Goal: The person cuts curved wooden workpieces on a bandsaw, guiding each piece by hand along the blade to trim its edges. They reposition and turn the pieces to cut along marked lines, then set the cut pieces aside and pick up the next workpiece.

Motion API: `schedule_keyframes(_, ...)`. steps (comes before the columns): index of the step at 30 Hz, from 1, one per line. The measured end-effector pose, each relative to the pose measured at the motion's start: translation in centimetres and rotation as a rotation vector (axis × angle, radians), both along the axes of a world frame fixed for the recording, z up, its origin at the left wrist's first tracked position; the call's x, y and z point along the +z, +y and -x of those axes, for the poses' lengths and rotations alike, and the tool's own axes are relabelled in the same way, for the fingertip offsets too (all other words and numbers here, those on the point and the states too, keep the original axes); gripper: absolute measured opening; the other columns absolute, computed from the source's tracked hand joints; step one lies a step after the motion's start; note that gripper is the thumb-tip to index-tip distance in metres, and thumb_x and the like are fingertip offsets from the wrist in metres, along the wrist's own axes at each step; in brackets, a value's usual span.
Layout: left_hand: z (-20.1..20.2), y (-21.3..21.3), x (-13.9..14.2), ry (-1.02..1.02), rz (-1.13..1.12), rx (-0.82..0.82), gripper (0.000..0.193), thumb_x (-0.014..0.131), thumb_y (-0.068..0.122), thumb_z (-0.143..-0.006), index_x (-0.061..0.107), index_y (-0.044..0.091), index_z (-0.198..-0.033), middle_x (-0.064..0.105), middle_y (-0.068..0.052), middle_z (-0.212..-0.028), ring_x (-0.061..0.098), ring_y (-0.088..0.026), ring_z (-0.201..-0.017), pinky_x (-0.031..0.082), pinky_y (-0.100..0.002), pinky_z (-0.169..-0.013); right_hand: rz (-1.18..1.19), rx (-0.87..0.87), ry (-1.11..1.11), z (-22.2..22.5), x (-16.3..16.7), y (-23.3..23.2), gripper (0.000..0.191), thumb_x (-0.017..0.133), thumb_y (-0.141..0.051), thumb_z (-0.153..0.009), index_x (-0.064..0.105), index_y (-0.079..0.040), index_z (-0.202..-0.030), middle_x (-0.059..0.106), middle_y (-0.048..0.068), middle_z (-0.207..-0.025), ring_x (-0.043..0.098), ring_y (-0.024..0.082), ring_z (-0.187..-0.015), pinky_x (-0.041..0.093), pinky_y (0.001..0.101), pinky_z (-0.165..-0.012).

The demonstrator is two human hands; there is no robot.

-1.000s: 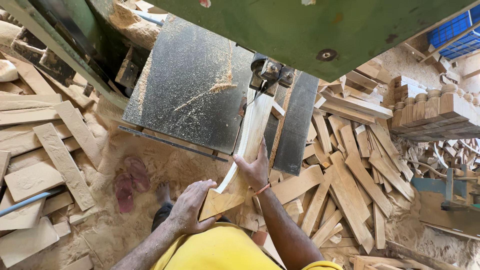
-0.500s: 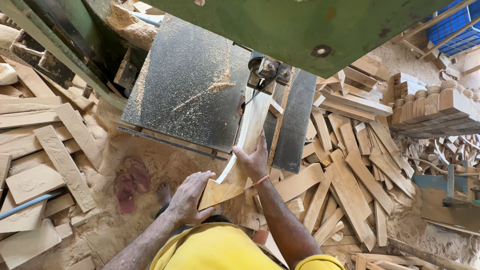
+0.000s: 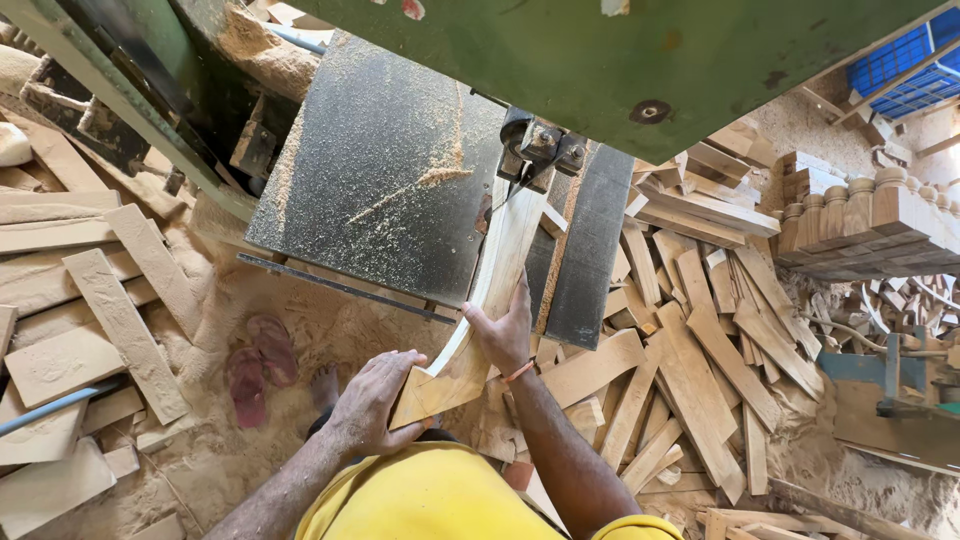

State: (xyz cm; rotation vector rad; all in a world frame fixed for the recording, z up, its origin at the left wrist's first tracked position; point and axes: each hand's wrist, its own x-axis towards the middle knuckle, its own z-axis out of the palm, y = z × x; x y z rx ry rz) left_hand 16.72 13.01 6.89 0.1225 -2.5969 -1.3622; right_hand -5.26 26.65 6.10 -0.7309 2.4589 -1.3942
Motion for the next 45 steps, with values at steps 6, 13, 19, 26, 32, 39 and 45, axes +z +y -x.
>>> schedule_keyframes(6, 0.5, -0.6, 0.5, -0.005, 0.018, -0.004, 0.084, 0.084, 0.034, -0.070, 0.048, 0.004, -0.139, 0.062, -0.021, -0.127, 0.056, -0.041, -0.127, 0.038, -0.053, -0.114, 0.014, -0.023, 0.020, 0.2, 0.7, -0.7, 0.104, 0.083, -0.030, -0.075, 0.028, 0.001, -0.157, 0.054, 0.027, -0.141, 0.057, 0.037, -0.132, 0.045, 0.0479, -0.114)
schedule_keyframes(13, 1.0, -1.0, 0.0, 0.033, 0.054, 0.006, 0.085, 0.084, 0.035, -0.070, 0.048, 0.002, -0.139, 0.062, -0.022, -0.128, 0.057, -0.041, -0.127, 0.036, -0.053, -0.116, -0.041, -0.051, 0.054, 0.9, -0.1, -1.0, 0.108, 0.085, -0.032, -0.072, 0.027, 0.001, -0.157, 0.052, 0.027, -0.141, 0.054, 0.039, -0.133, 0.041, 0.0490, -0.115)
schedule_keyframes(19, 1.3, -1.2, -0.5, 0.039, 0.057, 0.016, 0.085, 0.085, 0.038, -0.071, 0.049, 0.002, -0.139, 0.063, -0.021, -0.130, 0.057, -0.040, -0.127, 0.036, -0.052, -0.117, -0.034, -0.048, 0.067, 1.4, -0.7, -1.0, 0.109, 0.086, -0.034, -0.073, 0.026, 0.001, -0.158, 0.051, 0.028, -0.144, 0.053, 0.040, -0.135, 0.040, 0.0493, -0.116)
schedule_keyframes(26, 2.0, -1.4, -0.8, 0.045, 0.082, 0.020, 0.088, 0.085, 0.039, -0.069, 0.048, 0.003, -0.140, 0.061, -0.022, -0.131, 0.056, -0.040, -0.128, 0.035, -0.052, -0.117, -0.051, -0.078, -0.015, 1.9, -0.5, -1.4, 0.109, 0.082, -0.033, -0.072, 0.024, -0.001, -0.158, 0.053, 0.027, -0.140, 0.058, 0.037, -0.129, 0.046, 0.0474, -0.113)
schedule_keyframes(32, 2.3, -1.9, -0.8, 0.028, 0.085, 0.014, 0.088, 0.085, 0.039, -0.069, 0.047, 0.004, -0.141, 0.061, -0.021, -0.132, 0.056, -0.039, -0.129, 0.034, -0.052, -0.119, -0.018, -0.048, 0.051, 2.4, -0.4, -1.9, 0.109, 0.084, -0.031, -0.073, 0.024, 0.000, -0.158, 0.052, 0.028, -0.141, 0.055, 0.038, -0.132, 0.044, 0.0490, -0.113)
schedule_keyframes(39, 2.6, -2.1, -1.0, 0.066, 0.108, -0.003, 0.089, 0.084, 0.036, -0.067, 0.046, 0.002, -0.140, 0.061, -0.022, -0.133, 0.055, -0.040, -0.128, 0.035, -0.052, -0.117, 0.031, -0.058, 0.085, 2.5, -0.6, -1.9, 0.106, 0.083, -0.031, -0.072, 0.028, 0.002, -0.157, 0.055, 0.026, -0.141, 0.056, 0.038, -0.132, 0.044, 0.0491, -0.115)
schedule_keyframes(45, 2.9, -2.2, -1.3, 0.037, 0.104, 0.009, 0.090, 0.083, 0.033, -0.065, 0.047, 0.002, -0.141, 0.062, -0.022, -0.131, 0.058, -0.040, -0.127, 0.036, -0.052, -0.117, -0.006, -0.050, 0.108, 3.0, -0.9, -1.9, 0.107, 0.087, -0.033, -0.075, 0.027, 0.003, -0.157, 0.049, 0.027, -0.144, 0.051, 0.040, -0.135, 0.042, 0.0503, -0.116)
